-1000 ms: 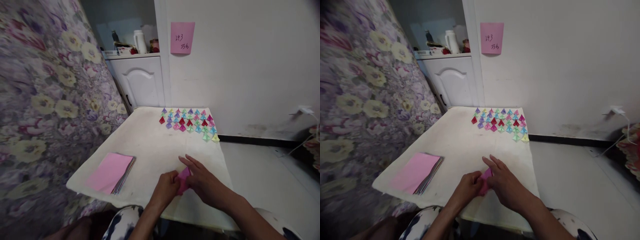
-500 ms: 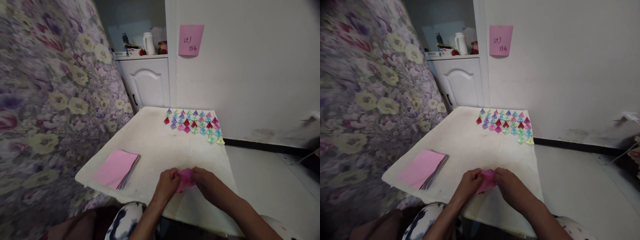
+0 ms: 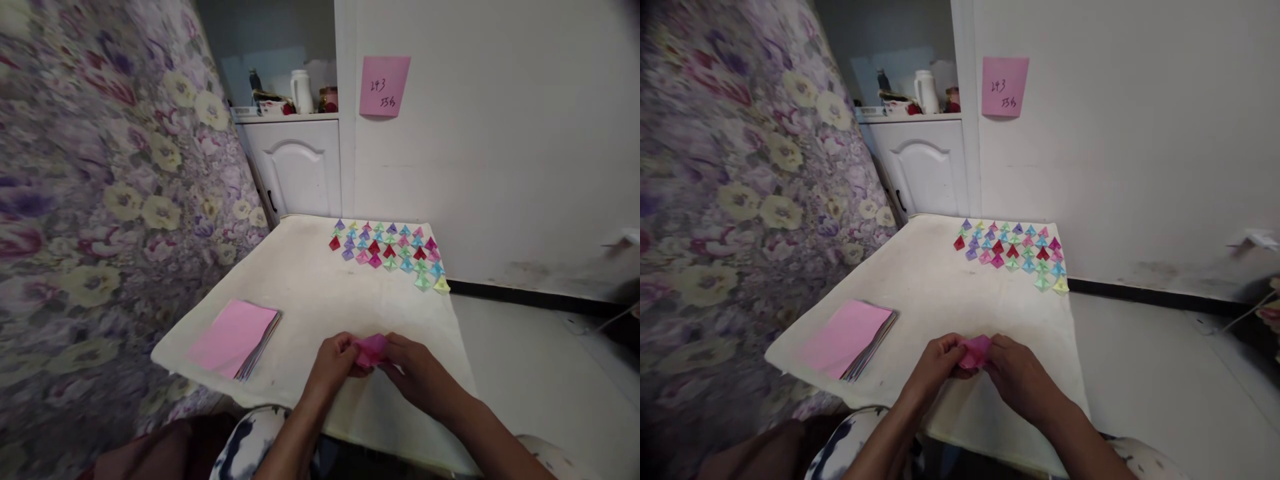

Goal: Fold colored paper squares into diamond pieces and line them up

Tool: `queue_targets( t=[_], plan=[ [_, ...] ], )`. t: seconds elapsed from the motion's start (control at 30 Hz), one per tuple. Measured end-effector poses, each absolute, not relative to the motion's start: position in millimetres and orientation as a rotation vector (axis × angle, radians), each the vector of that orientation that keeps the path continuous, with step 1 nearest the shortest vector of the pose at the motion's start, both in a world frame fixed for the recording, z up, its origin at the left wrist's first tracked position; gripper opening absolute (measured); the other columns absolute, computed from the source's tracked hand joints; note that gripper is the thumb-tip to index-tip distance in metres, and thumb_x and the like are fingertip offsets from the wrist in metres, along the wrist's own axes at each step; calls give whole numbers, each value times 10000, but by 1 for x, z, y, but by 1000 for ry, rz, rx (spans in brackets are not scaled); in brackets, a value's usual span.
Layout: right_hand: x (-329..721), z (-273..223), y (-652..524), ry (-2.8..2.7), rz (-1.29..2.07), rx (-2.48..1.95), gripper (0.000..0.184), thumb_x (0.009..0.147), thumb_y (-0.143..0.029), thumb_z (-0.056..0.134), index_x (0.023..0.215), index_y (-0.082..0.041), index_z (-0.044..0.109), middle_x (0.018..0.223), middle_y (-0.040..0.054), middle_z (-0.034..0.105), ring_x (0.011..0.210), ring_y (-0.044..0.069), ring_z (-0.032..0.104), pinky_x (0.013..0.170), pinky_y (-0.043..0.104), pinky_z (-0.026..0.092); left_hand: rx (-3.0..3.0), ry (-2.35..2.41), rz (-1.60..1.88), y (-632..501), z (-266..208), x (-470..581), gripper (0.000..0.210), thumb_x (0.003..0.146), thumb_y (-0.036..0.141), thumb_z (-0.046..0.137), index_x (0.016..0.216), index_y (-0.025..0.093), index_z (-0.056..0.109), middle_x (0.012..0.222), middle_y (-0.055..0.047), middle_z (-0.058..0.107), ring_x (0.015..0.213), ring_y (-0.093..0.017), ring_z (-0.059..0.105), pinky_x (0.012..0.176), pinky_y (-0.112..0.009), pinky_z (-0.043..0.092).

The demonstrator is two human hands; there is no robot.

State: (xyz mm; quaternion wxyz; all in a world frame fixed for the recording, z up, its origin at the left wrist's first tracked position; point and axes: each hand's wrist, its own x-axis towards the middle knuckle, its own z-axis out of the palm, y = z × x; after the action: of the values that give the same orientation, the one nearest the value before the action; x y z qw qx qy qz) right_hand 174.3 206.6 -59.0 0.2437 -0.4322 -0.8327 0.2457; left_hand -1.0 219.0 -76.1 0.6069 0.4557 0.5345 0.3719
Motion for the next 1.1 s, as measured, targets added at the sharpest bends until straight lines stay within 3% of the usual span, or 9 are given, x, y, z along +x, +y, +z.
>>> queue_targets(
  t=[0.17,0.27,0.37,0.47,0.63,0.77,0.9,1.03,1.1],
  plan=[
    [174,-64,208,-2163,604,-1208,219,833,-110,441,966,-226,571,839,20,601,745,151,574,675,261,449,971,1109,841,218,-70,-6,348,757,453,581,820,113,616,759,-89,698,714,-176,669,687,-286,522],
    [177,-68,210,-2069,607,-1241,253,804,-115,459,1001,-231,567,883,29,637,770,171,600,704,295,468,949,1040,817,219,-68,-8,353,689,421,679,865,120,619,810,-88,708,756,-174,668,695,-266,509],
    [179,-70,211,-1990,660,-1220,407,764,-106,476,1141,-249,528,1050,47,639,907,200,606,796,344,472,991,1084,816,220,-70,-8,299,632,351,733,793,133,607,597,-16,662,538,-137,628,510,-210,461],
    [178,-66,210,-1920,768,-1189,613,733,-85,482,1309,-281,401,1196,53,578,1016,203,570,874,366,448,1065,1150,891,222,-74,-7,247,663,352,700,643,142,572,417,58,517,353,-77,465,388,-179,335],
    [171,-52,205,-1758,985,-1201,744,718,-60,485,1388,-284,251,966,12,626,716,130,594,700,283,487,1060,1052,1041,220,-76,0,200,650,298,721,687,130,620,590,24,593,546,-94,525,532,-192,384],
    [167,-49,204,-1670,1067,-1174,719,721,-75,502,1376,-270,277,926,1,607,724,122,589,699,271,478,902,983,997,216,-75,8,323,607,299,753,848,106,659,698,-33,659,606,-134,563,588,-239,413],
    [167,-58,210,-1507,1209,-1177,677,713,-142,579,1338,-222,333,833,-8,612,701,134,585,650,262,465,882,1042,1009,215,-75,12,338,563,302,781,805,90,678,665,-37,657,559,-120,535,552,-231,394],
    [167,-68,218,-1409,1341,-1150,306,699,-237,640,992,-164,589,788,11,628,720,166,585,636,267,455,942,1059,1024,214,-75,15,292,577,308,774,755,102,670,581,3,603,510,-93,489,500,-206,357],
    [168,-71,219,-1425,1325,-1169,140,720,-268,622,808,-159,613,727,3,613,684,157,562,610,254,439,949,1076,1019,213,-76,17,293,568,324,774,730,108,660,542,17,575,482,-89,472,478,-205,350]
  ],
)
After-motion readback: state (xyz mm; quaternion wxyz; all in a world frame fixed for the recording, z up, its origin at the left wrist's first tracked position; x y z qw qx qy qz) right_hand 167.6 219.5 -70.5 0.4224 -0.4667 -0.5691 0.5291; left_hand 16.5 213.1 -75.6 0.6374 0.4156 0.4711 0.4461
